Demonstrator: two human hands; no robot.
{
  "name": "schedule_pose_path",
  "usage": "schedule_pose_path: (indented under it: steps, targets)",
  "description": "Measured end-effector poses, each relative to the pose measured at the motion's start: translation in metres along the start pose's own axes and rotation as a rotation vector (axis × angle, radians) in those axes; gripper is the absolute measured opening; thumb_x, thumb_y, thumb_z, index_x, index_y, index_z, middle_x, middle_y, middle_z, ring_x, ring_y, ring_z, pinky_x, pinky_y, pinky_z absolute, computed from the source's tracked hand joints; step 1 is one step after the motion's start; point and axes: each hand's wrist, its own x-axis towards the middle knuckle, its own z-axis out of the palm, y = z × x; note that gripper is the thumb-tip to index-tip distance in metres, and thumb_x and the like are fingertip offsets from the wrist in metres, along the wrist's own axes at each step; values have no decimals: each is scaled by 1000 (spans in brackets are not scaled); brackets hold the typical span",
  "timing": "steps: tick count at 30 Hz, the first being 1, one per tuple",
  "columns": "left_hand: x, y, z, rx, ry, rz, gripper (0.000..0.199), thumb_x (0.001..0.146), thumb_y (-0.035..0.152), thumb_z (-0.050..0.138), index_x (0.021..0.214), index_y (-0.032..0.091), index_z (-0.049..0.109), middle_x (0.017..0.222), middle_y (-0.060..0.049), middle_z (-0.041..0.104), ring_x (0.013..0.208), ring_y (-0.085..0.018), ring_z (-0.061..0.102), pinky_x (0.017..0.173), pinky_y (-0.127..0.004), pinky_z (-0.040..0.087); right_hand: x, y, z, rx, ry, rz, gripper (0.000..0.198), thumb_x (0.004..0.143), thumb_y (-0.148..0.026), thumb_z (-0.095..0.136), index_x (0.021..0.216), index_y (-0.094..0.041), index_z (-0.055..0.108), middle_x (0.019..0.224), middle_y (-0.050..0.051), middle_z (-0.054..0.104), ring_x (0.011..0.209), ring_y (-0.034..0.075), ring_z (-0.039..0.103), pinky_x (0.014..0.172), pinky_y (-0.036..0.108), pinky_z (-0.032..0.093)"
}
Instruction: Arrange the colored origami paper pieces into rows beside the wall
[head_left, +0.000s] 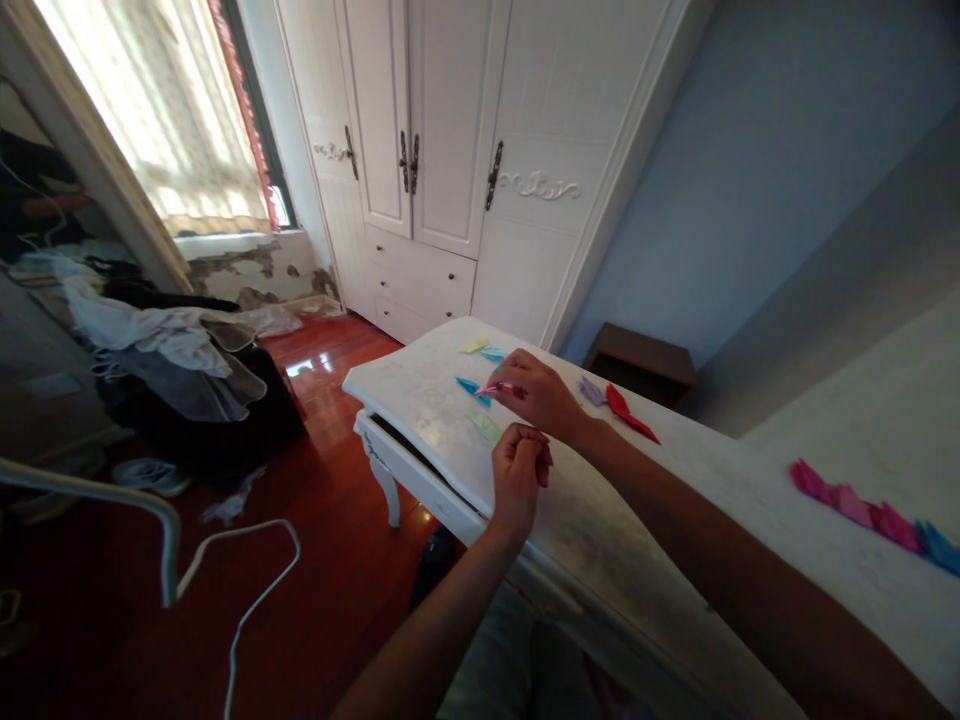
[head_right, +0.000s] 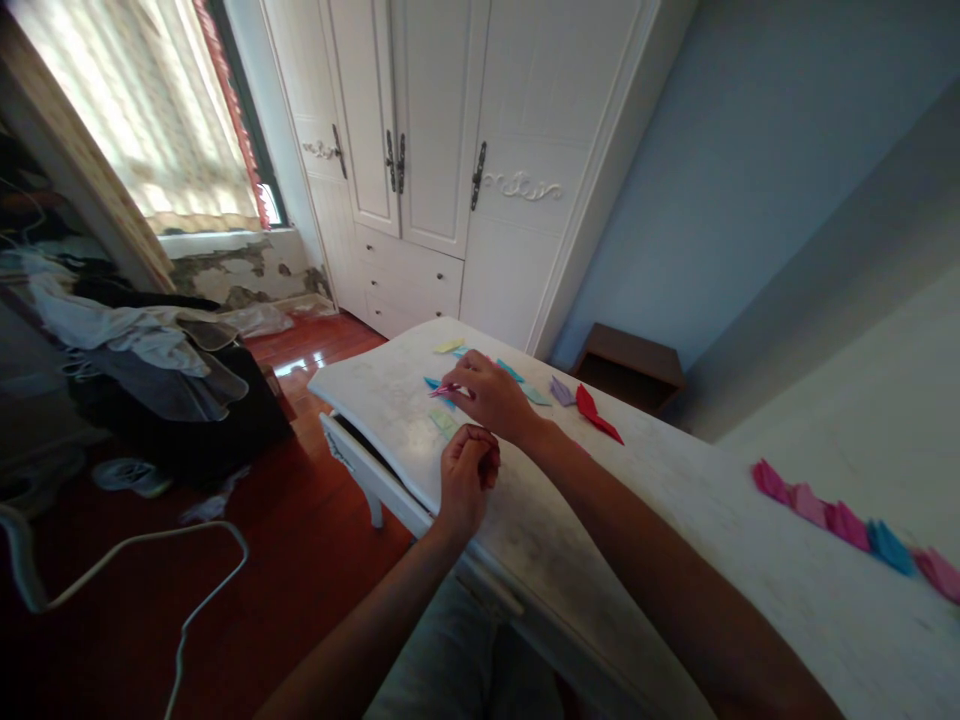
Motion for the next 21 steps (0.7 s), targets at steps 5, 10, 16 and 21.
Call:
schedule_pose_path:
  steps: [5, 10, 16, 21]
  targets:
    - [0, 1, 0, 29, -75, -27, 11, 73, 27, 56, 75, 17, 55, 54, 6, 52, 38, -4, 37, 36, -17, 22, -44, -2, -34, -90, 114, 25, 17, 93, -28, 54, 96, -22, 69, 84, 3, 63, 68, 13, 56, 63, 23, 43]
    - [-1, -1, 2, 137, -165, -72, 14, 72, 29, 59, 79, 16, 57, 56, 5, 55, 38, -4, 40, 37, -17, 24, -92, -5, -68, -264, 203, 22, 21, 91, -24, 50, 101, -21, 68, 92, 6, 71, 77, 15, 65, 64, 24, 50]
    - [-5, -10, 13, 397, -325, -76, 17, 73, 30, 59, 81, 15, 62, 62, 1, 61, 40, -5, 45, 38, -16, 28, -149, -16, -96, -356, 331, 73, 27, 91, -21, 51, 111, -23, 69, 100, 7, 74, 83, 16, 71, 70, 26, 57]
    - [-16, -28, 39, 569, -512, -126, 15, 73, 25, 56, 80, 15, 64, 64, 0, 63, 42, -8, 49, 40, -18, 36, -194, -21, -115, -414, 337, 201, 32, 92, -21, 52, 121, -21, 67, 114, 9, 70, 101, 22, 68, 83, 33, 59]
